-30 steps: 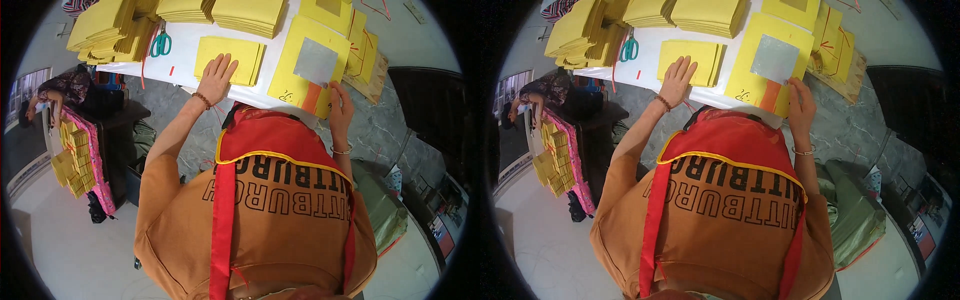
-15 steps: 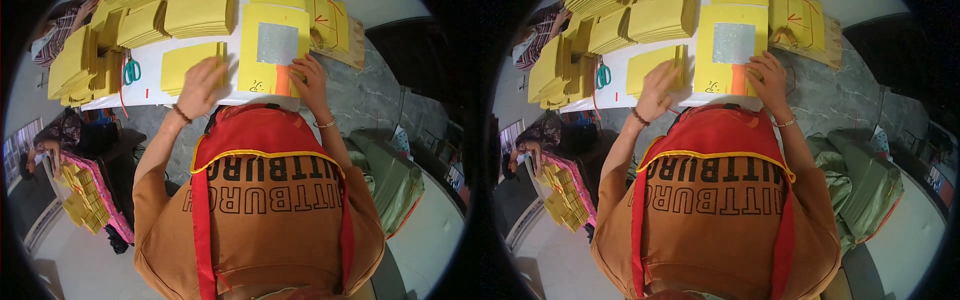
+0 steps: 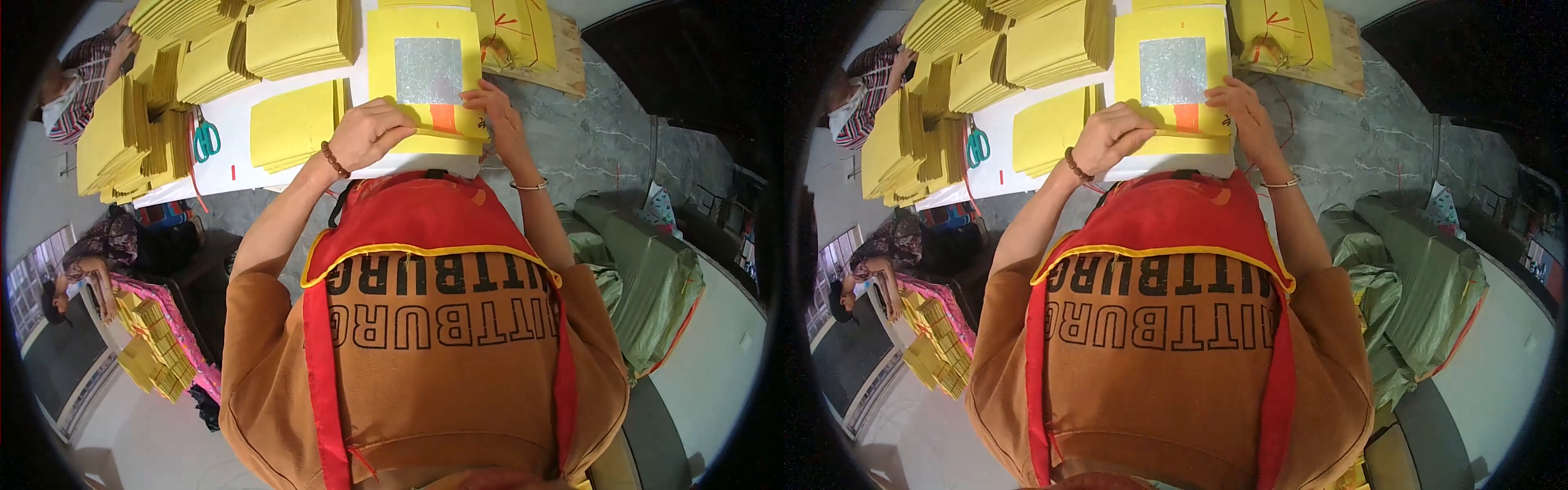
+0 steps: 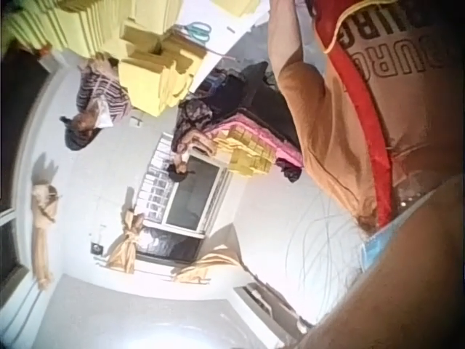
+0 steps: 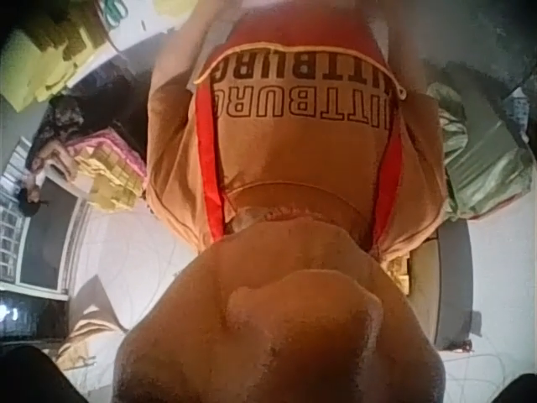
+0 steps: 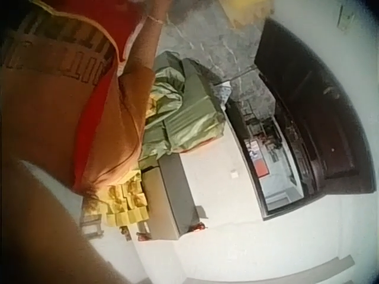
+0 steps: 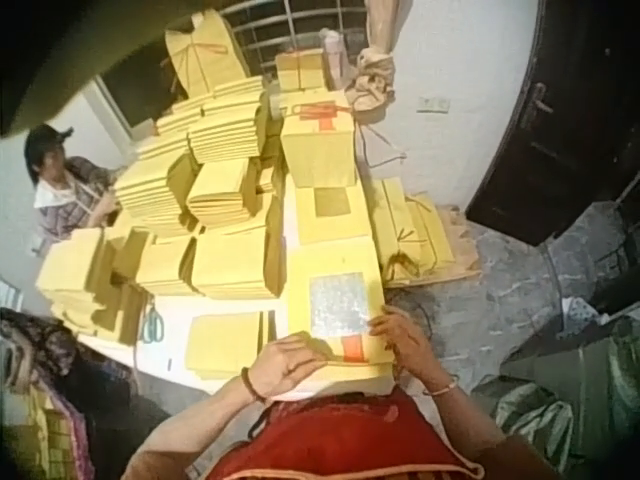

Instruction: Folding and stacking sheets of yellow ritual paper at a workspace table.

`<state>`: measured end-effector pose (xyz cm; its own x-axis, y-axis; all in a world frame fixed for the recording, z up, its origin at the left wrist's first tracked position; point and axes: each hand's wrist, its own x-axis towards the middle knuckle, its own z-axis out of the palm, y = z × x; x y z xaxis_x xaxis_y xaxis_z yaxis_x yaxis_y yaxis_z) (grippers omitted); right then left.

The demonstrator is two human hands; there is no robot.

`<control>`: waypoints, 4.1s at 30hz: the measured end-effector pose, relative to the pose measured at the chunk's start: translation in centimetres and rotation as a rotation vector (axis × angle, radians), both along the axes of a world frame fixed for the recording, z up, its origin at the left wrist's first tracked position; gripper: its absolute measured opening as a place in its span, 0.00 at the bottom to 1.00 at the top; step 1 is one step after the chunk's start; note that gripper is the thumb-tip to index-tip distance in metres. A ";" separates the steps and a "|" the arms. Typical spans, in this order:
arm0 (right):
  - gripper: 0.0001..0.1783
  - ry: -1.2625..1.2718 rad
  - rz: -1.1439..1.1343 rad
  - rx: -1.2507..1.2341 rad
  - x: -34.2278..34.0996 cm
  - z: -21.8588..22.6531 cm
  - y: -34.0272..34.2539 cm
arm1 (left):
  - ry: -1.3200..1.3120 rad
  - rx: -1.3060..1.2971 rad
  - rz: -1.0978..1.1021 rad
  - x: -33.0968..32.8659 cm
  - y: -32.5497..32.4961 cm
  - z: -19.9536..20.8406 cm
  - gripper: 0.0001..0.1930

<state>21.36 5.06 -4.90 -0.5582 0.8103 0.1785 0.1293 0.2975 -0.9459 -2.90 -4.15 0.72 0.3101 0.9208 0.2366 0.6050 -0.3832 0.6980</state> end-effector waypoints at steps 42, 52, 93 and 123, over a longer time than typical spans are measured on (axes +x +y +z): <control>0.10 -0.086 0.028 0.162 -0.1 0.0 0.6 | 0.010 -0.316 -0.074 -1.6 1.0 2.7 0.17; 0.09 -0.064 0.017 0.210 0.0 1.5 1.3 | 0.252 0.121 0.100 -2.6 1.5 -0.3 0.18; 0.13 -0.115 -0.384 -0.224 -3.6 2.1 0.1 | -0.600 -0.696 0.627 -1.6 2.8 -2.6 0.11; 0.31 -0.731 0.054 0.548 -1.8 3.4 -3.8 | 0.540 0.000 0.066 3.8 2.5 -2.3 0.35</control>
